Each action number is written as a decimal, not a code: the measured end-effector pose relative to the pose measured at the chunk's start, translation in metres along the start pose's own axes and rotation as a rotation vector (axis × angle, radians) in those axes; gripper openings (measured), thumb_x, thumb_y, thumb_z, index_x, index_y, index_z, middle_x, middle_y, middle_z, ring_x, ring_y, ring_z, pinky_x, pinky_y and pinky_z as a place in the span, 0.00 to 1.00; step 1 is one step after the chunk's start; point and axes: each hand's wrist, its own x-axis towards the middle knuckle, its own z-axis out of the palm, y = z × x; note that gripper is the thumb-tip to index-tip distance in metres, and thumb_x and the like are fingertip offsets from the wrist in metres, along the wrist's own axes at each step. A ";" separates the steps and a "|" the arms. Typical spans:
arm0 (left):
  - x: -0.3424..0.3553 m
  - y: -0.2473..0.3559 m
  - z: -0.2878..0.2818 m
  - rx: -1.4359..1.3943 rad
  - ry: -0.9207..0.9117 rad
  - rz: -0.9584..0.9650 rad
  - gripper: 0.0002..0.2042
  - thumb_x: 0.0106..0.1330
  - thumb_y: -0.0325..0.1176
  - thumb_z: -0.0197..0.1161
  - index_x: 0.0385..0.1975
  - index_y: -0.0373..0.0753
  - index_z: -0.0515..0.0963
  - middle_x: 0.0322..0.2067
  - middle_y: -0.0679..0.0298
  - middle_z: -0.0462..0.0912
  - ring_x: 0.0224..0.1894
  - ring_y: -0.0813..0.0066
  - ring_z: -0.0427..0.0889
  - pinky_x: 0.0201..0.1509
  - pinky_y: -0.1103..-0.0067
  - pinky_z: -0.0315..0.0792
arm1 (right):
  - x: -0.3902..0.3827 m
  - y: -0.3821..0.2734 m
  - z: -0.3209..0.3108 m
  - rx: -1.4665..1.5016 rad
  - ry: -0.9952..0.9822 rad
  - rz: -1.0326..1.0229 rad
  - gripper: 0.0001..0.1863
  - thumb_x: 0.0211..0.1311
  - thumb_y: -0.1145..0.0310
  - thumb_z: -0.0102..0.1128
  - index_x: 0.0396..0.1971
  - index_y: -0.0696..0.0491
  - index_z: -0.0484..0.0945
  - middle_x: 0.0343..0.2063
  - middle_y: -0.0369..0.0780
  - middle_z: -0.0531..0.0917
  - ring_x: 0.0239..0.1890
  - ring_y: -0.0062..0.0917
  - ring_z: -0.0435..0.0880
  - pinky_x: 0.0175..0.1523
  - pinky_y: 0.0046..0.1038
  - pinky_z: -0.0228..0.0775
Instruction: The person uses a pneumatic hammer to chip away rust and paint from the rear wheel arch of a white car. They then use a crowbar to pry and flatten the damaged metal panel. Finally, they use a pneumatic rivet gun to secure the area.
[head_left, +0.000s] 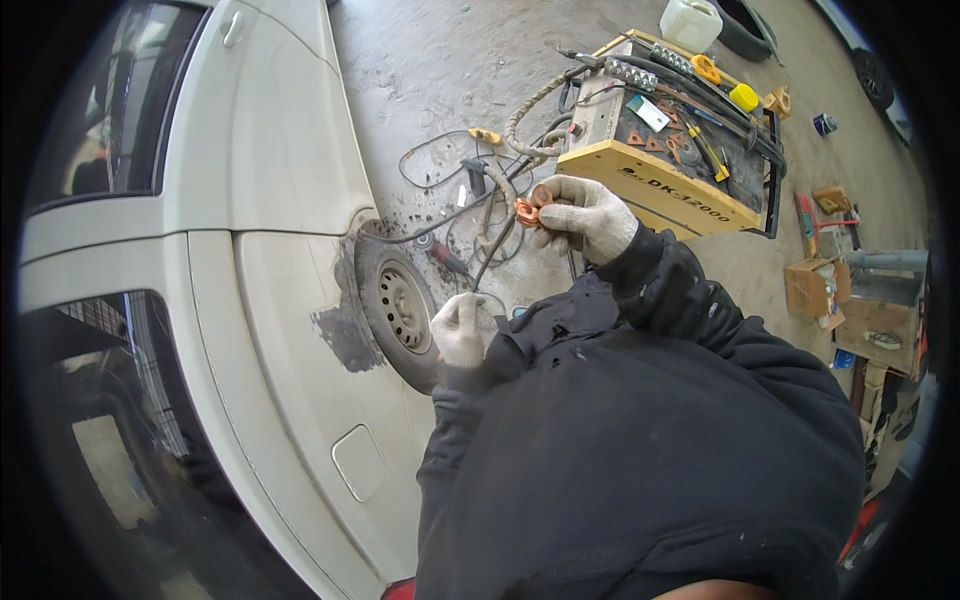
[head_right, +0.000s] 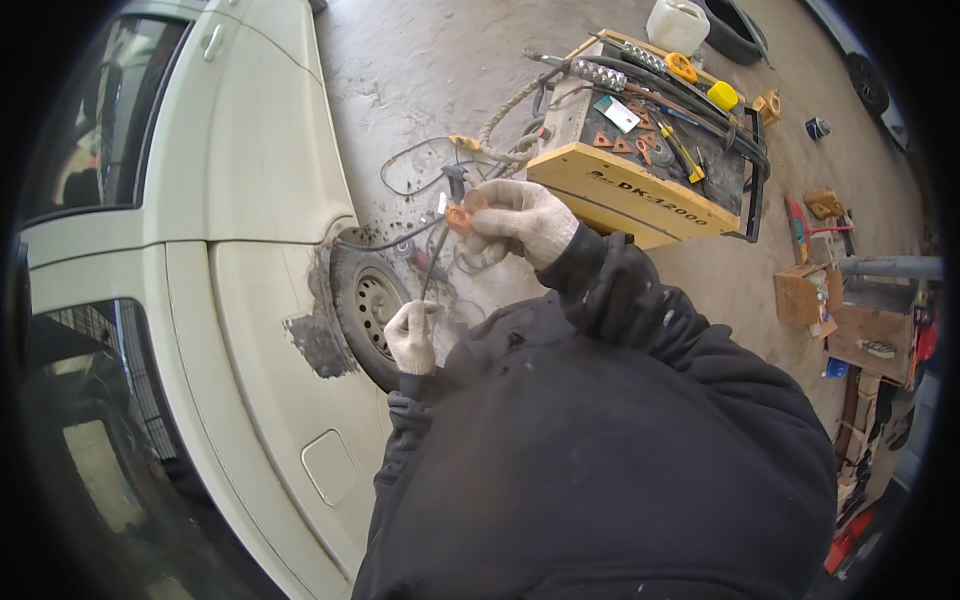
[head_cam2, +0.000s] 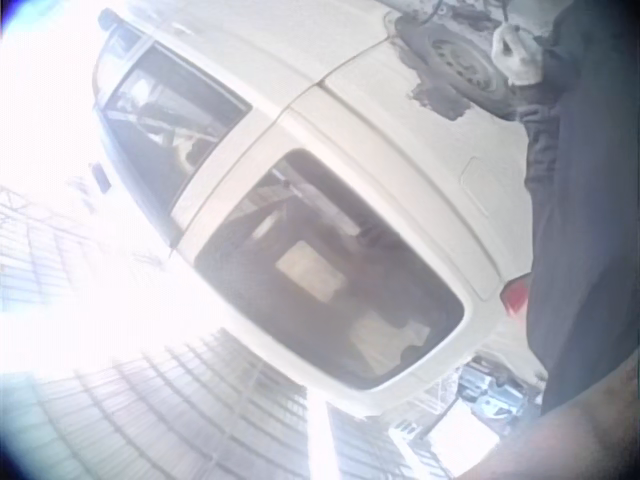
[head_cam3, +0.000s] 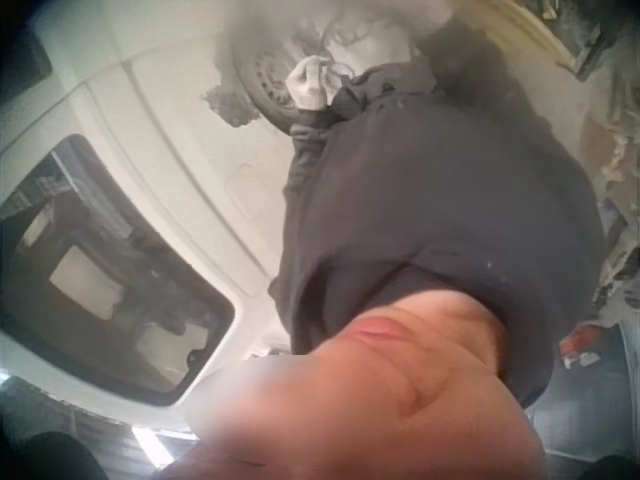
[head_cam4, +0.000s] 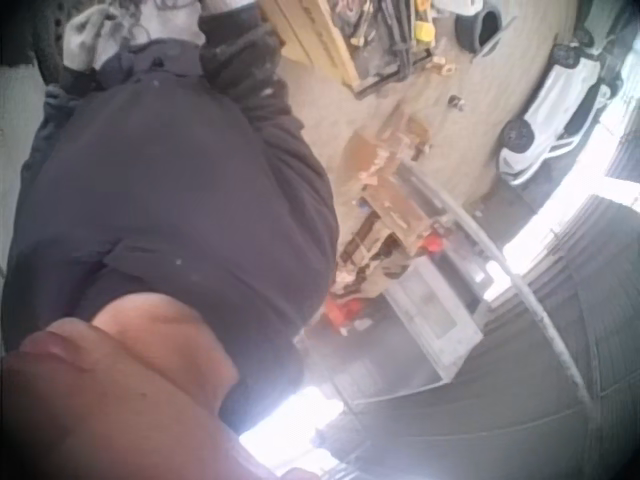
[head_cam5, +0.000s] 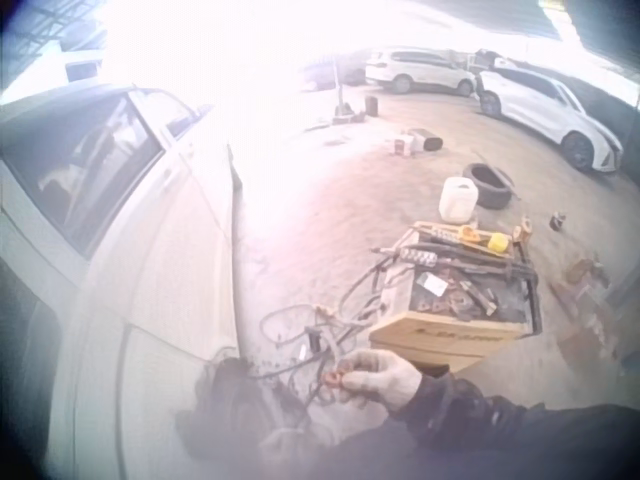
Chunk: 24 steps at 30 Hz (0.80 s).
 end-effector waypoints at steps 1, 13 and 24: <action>-0.004 -0.001 -0.002 0.007 0.024 0.000 0.14 0.74 0.35 0.60 0.32 0.29 0.83 0.27 0.67 0.83 0.31 0.83 0.77 0.38 0.82 0.70 | -0.001 0.001 0.003 0.019 -0.004 -0.001 0.09 0.68 0.72 0.62 0.45 0.56 0.77 0.37 0.37 0.85 0.31 0.17 0.86 0.32 0.14 0.77; -0.021 -0.014 -0.016 0.024 0.081 0.030 0.14 0.72 0.34 0.60 0.33 0.27 0.83 0.29 0.64 0.85 0.33 0.80 0.78 0.39 0.80 0.71 | 0.006 0.022 0.021 -0.116 0.056 0.054 0.06 0.71 0.72 0.61 0.44 0.55 0.81 0.30 0.34 0.83 0.27 0.12 0.81 0.24 0.12 0.65; -0.019 -0.006 -0.018 -0.033 0.038 -0.050 0.14 0.74 0.34 0.60 0.31 0.30 0.83 0.23 0.70 0.80 0.26 0.86 0.73 0.31 0.85 0.65 | 0.010 0.043 0.030 -0.221 0.228 -0.275 0.11 0.66 0.78 0.64 0.47 0.59 0.86 0.38 0.38 0.89 0.32 0.13 0.83 0.37 0.16 0.75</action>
